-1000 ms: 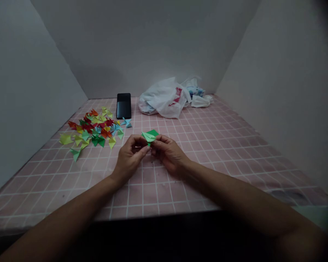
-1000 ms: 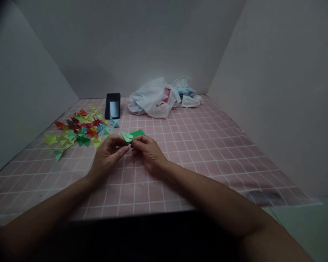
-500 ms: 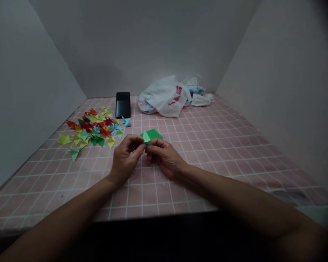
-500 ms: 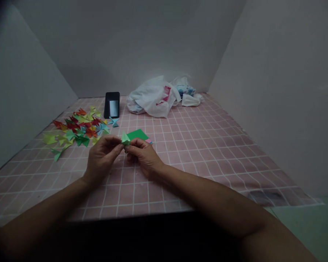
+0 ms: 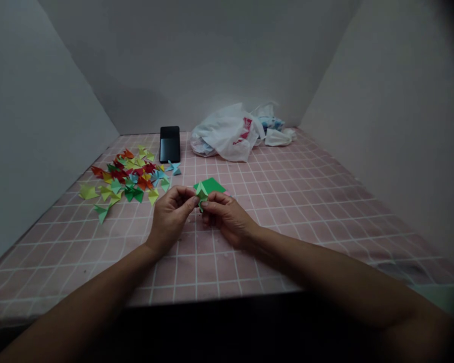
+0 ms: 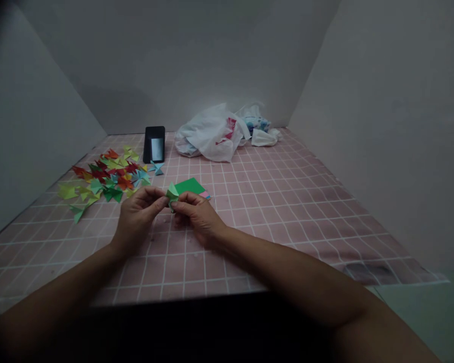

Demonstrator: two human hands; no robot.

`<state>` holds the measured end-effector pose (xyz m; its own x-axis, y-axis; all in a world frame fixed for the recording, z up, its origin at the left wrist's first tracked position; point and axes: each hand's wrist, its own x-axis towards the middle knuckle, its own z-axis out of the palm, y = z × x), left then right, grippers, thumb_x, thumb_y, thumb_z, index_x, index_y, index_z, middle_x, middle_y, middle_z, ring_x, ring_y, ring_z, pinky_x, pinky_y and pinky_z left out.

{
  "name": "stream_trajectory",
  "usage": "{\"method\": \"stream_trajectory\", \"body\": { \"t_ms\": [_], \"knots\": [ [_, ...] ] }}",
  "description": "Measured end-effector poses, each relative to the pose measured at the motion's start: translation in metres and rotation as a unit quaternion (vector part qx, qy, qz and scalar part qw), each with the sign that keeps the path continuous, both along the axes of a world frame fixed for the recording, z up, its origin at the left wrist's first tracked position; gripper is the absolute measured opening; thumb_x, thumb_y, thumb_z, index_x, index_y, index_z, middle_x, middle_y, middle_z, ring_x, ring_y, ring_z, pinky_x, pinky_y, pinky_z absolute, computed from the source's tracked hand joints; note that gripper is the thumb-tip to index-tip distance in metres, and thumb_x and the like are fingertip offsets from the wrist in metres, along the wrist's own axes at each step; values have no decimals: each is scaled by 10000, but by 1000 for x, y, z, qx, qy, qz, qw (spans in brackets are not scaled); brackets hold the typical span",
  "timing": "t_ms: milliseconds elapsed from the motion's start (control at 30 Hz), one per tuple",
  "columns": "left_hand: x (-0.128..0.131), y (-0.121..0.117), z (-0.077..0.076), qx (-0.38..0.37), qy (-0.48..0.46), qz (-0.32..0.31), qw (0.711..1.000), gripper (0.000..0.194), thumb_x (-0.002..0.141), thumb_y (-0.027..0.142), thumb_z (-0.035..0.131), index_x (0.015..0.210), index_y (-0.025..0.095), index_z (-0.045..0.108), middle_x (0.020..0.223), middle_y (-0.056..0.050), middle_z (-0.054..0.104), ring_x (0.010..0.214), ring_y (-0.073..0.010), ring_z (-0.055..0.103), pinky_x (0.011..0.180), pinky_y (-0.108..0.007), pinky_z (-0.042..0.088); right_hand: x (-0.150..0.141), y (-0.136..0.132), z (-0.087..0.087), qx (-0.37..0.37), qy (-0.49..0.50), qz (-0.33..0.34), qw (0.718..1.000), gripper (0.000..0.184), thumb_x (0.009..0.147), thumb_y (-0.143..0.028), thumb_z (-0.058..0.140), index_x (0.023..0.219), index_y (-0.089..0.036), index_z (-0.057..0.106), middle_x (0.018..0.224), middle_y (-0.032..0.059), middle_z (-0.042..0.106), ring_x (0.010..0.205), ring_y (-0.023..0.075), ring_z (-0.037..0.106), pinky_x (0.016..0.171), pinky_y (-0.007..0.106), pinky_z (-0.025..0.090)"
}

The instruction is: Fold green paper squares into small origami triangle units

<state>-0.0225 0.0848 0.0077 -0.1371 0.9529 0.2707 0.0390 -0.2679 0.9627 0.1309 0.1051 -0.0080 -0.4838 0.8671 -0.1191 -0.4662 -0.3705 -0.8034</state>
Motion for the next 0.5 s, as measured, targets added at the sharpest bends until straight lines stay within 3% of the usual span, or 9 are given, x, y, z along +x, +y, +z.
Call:
{"method": "stream_trajectory", "body": {
  "t_ms": [167,333,500],
  "knots": [
    [0,-1,1,0,19,6,1000,153,763,261,782,875,177,719,840,-18,726,778,-147,659,759,-281,530,0,-1,0,27,-28,1,999,282,724,-303,821,763,-207,559,676,-58,578,548,90,519,546,255,437],
    [0,-1,0,3,27,15,1000,137,748,256,780,841,181,713,804,-9,713,741,-140,643,710,-268,516,2,0,3,124,-47,-64,989,343,741,-292,796,992,-258,564,779,-77,591,553,84,530,507,231,457],
    [0,-2,1,6,38,-8,999,93,750,217,747,828,187,707,782,0,692,726,-132,636,703,-260,508,3,4,3,182,-71,-65,979,148,778,-233,717,875,-235,605,748,-61,603,565,81,556,536,232,472]
  ]
}}
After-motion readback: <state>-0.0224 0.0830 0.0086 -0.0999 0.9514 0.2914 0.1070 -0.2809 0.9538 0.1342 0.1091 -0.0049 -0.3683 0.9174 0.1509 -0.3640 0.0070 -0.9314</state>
